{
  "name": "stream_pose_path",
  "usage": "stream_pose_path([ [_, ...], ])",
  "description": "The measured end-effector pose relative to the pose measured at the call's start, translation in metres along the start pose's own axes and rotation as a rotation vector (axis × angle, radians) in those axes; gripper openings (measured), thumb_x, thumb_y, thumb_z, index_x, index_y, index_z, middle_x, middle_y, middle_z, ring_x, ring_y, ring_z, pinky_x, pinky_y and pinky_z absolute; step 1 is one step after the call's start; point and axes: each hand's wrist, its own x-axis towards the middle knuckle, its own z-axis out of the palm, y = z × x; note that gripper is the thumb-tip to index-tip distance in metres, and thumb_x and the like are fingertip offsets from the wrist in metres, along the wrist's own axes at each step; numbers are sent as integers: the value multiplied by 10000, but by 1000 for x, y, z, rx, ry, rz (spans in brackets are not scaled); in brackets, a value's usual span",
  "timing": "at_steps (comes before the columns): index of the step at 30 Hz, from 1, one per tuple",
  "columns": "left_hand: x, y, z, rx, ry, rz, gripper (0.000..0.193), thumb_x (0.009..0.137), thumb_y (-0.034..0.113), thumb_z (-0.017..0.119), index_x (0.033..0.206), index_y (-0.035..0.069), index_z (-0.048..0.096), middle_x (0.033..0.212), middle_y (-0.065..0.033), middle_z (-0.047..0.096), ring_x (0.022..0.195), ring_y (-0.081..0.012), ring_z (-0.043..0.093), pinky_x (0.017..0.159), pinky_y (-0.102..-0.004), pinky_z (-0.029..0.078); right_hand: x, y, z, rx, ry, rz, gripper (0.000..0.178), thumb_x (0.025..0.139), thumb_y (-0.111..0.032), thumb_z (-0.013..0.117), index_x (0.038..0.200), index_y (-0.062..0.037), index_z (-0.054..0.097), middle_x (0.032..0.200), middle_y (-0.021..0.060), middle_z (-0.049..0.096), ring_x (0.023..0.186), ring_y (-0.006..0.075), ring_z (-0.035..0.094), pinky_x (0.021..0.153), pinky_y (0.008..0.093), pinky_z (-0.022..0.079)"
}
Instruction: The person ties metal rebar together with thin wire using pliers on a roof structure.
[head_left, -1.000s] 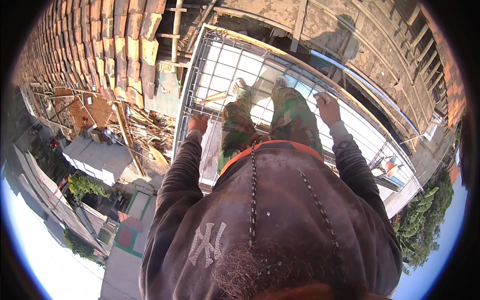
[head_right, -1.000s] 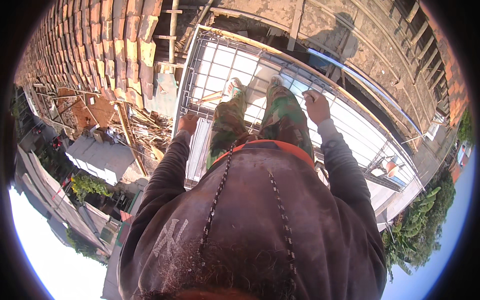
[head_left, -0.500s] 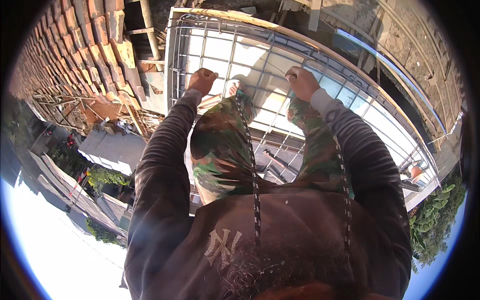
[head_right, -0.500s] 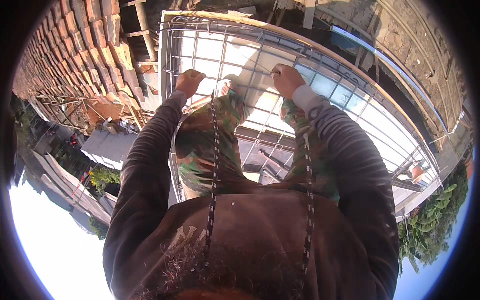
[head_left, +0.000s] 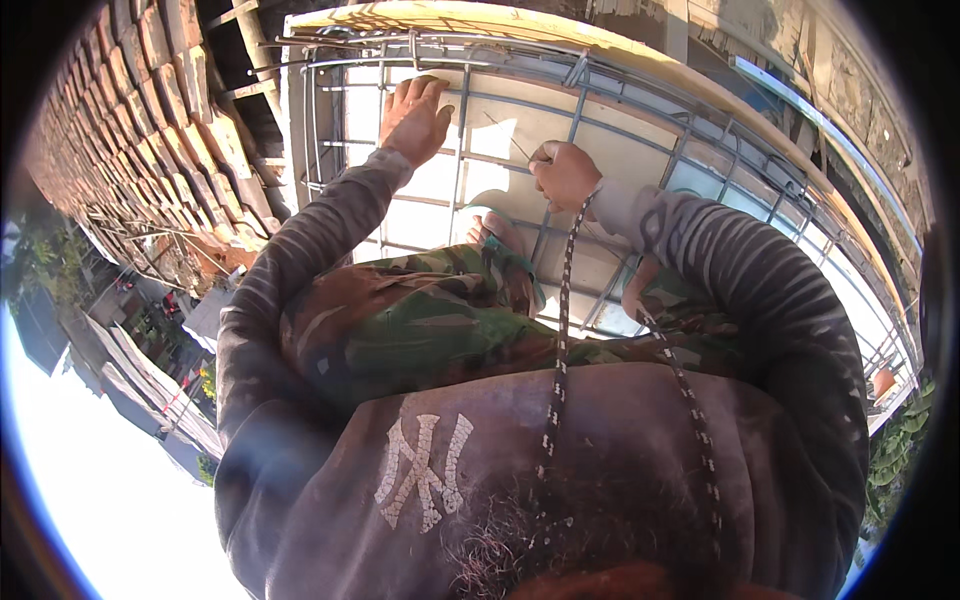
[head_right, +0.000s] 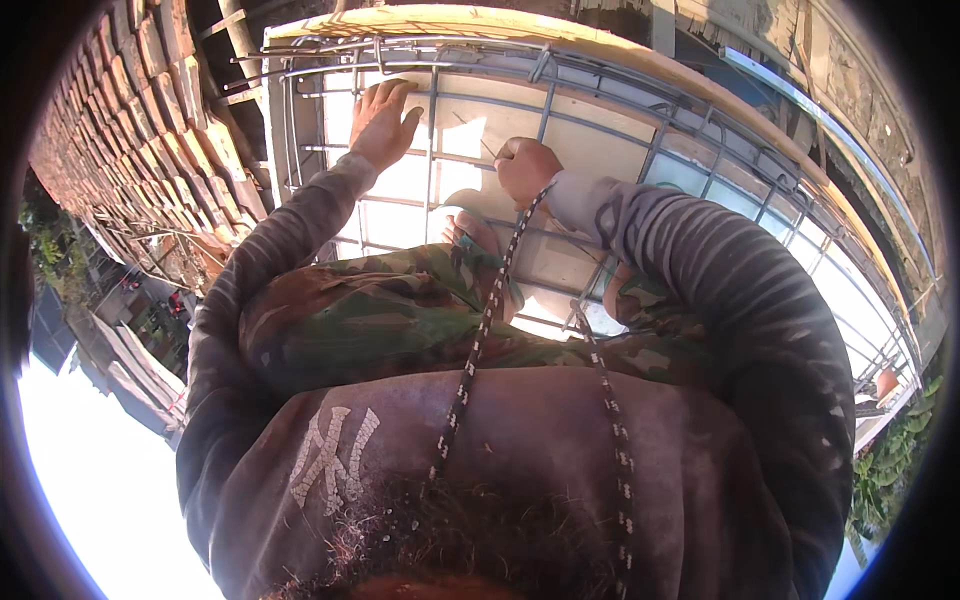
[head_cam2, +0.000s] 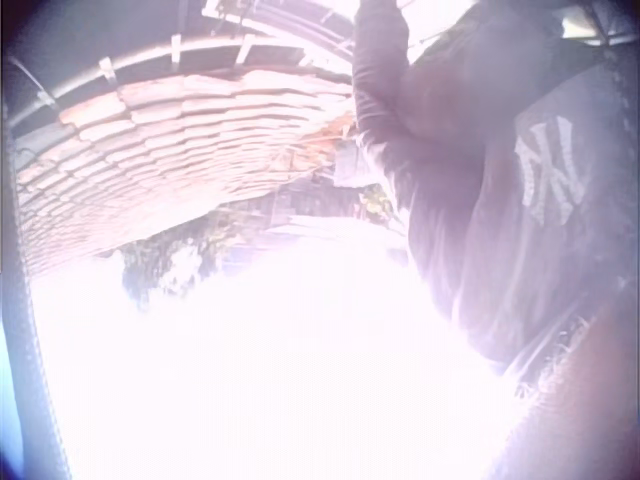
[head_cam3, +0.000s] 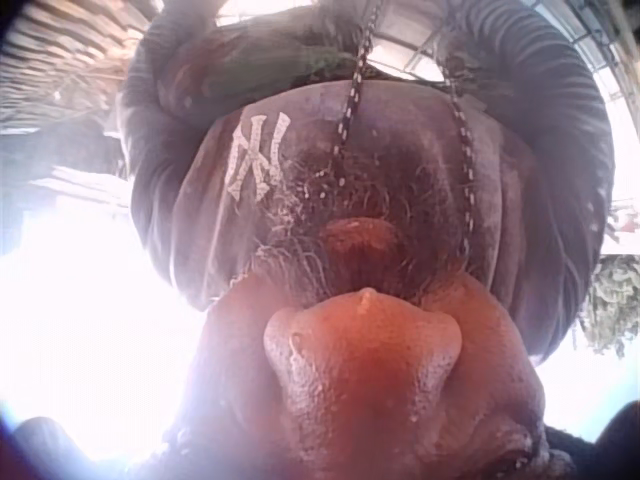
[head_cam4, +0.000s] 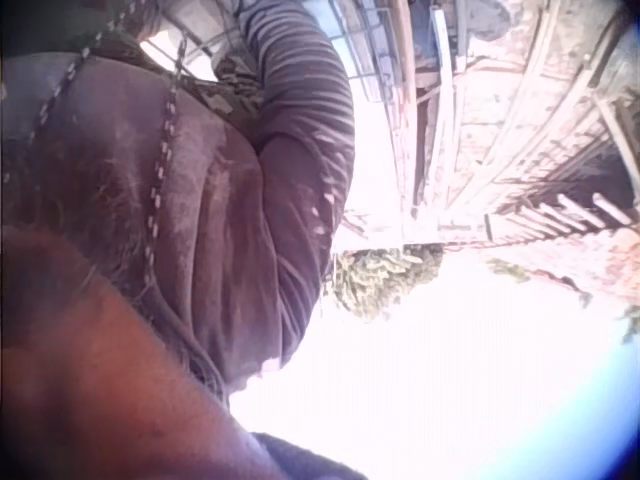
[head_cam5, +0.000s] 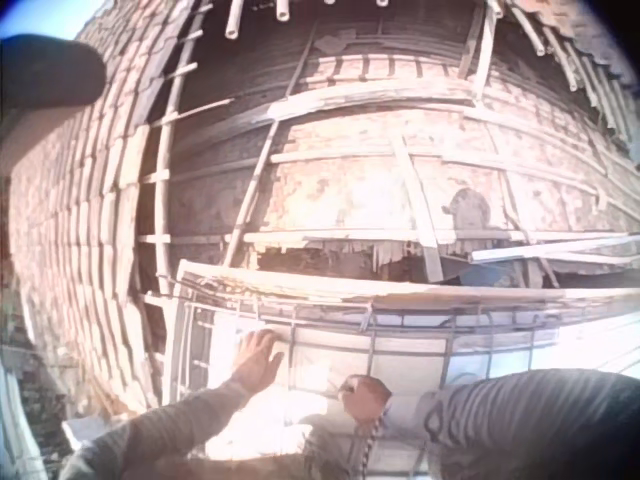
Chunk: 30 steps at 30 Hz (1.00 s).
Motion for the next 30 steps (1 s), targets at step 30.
stream_pose_path([
  [30,12,-21,9,343,-107,219,203,1004,218,581,1176,111,572,1128,-113,616,1077,-327,602,969,-527,408,-4,19,-16,-767,482,-462,262,920,-110,591,1160,-8,569,1232,233,563,992,399,701,862,479,587],
])
